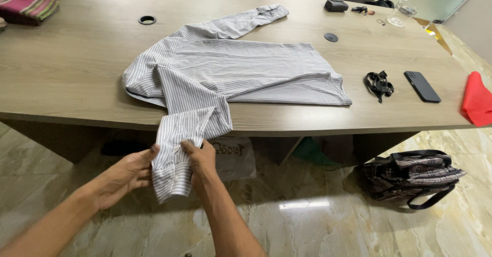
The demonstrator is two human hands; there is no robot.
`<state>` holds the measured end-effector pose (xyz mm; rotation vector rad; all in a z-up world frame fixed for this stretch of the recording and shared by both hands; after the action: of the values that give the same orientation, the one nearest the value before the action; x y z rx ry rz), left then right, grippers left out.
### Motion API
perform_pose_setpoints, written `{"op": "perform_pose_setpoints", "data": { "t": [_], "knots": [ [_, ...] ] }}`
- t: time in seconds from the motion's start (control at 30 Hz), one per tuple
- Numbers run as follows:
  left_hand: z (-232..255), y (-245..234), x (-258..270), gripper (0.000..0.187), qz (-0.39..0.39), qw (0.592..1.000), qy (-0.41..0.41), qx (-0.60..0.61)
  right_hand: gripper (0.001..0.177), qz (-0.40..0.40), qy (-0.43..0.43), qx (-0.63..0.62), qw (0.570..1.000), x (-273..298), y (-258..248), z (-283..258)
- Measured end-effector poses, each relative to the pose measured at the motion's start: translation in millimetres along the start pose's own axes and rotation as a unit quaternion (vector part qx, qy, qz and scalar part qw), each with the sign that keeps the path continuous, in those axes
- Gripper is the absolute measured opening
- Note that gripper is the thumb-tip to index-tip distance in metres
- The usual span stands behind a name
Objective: The person folds a pair of beige trousers on a table, then retrieves a striped shirt from a chair and begins folding it. The person smooths and aligns the garments by hand, folding them into compact rectangles.
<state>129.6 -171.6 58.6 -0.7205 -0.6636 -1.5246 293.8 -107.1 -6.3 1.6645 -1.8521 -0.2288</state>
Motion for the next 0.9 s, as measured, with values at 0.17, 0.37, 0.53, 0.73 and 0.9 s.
{"op": "perform_pose_setpoints", "data": {
  "t": [0.17, 0.37, 0.53, 0.73, 0.9],
  "knots": [
    [0, 10, -15, 0.056, -0.057, 0.990, 0.044, 0.117, 0.039, -0.007, 0.043, -0.119, 0.992, 1, 19, -25],
    [18, -22, -42, 0.039, 0.056, 0.972, 0.120, 0.192, 0.080, 0.081, -0.307, 0.395, 0.862, 67, 23, -112],
    [38, -3, -55, 0.027, 0.014, 0.966, 0.119, 0.231, 0.072, -0.244, -0.319, 0.505, 0.764, 82, 56, -120],
    [52, 26, -62, 0.021, 0.012, 0.965, 0.091, 0.245, 0.041, -0.222, -0.358, 0.530, 0.735, 53, 44, -151],
    [74, 43, -79, 0.025, -0.004, 0.959, 0.070, 0.274, 0.035, -0.198, -0.414, 0.570, 0.682, 20, 40, -163]
  ]
}}
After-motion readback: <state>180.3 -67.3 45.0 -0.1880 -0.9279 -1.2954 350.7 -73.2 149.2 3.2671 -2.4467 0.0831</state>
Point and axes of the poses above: each hand's wrist, its own x-axis away from the middle knuckle, its own y-axis out of the palm, z = x × y, the point moved 9 cm from there along -x, towards the middle knuckle, and after that the axes turned 8 degrees about -y, right-handed, at the moved point
